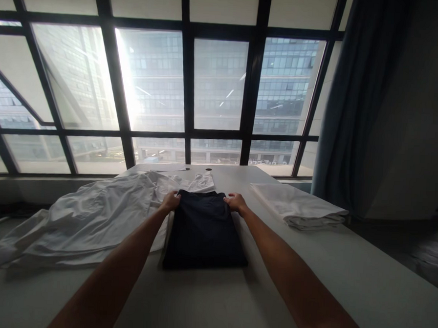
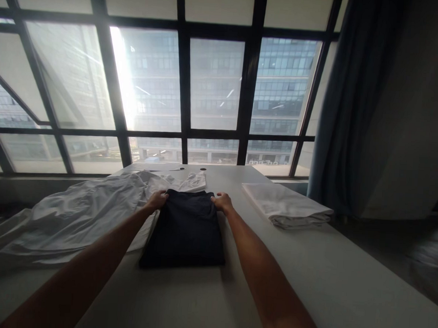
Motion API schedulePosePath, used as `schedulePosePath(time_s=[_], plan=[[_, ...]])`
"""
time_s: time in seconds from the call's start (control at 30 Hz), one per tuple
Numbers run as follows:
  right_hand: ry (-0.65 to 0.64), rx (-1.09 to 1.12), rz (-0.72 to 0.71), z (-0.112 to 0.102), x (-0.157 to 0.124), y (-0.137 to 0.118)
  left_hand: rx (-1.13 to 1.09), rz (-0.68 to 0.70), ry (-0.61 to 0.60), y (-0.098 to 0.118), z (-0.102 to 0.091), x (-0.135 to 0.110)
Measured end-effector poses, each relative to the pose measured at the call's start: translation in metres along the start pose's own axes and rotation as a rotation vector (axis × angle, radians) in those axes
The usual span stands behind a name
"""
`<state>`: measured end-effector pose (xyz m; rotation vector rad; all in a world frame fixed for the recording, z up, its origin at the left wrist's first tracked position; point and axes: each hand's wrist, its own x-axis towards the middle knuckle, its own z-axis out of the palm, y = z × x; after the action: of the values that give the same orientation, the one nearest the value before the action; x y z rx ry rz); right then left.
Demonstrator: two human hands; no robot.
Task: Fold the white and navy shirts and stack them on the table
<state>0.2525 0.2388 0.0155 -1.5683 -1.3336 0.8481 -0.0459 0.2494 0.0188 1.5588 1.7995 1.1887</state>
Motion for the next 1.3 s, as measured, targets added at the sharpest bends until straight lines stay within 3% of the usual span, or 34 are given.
schedulePosePath(time_s=[0.13, 0.33, 0.57, 0.7, 0.9, 1.03, 1.13, 1.2, 1.3], plan=[[-0.004, -0.081, -0.092, 0.005, -0.001, 0.001, -0.051, -0.075, 0.007, 0.002, 0.002, -0.002], [-0.012, -0.061, -0.251, 0.017, -0.003, -0.006, -0.161, -0.021, -0.010, 0.013, 0.009, -0.002], [0.095, -0.358, -0.195, 0.013, -0.012, -0.001, 0.063, 0.072, 0.060, 0.010, 0.006, -0.014], [0.057, -0.495, -0.112, 0.003, -0.039, -0.002, 0.257, 0.131, 0.021, 0.008, -0.003, -0.050], [-0.240, -0.315, 0.082, -0.023, -0.097, -0.007, 0.337, 0.076, -0.232, -0.001, -0.038, -0.136], [-0.131, -0.319, 0.011, -0.031, -0.132, -0.013, 0.345, 0.128, -0.238, 0.013, -0.049, -0.181], [-0.081, -0.319, 0.011, -0.036, -0.159, -0.018, 0.303, 0.215, -0.227, 0.025, -0.055, -0.197], [-0.204, -0.357, 0.047, -0.040, -0.180, -0.022, 0.293, 0.261, -0.232, 0.027, -0.063, -0.199], [-0.633, -0.529, 0.135, -0.044, -0.208, -0.033, 0.375, 0.261, -0.299, 0.023, -0.079, -0.194]])
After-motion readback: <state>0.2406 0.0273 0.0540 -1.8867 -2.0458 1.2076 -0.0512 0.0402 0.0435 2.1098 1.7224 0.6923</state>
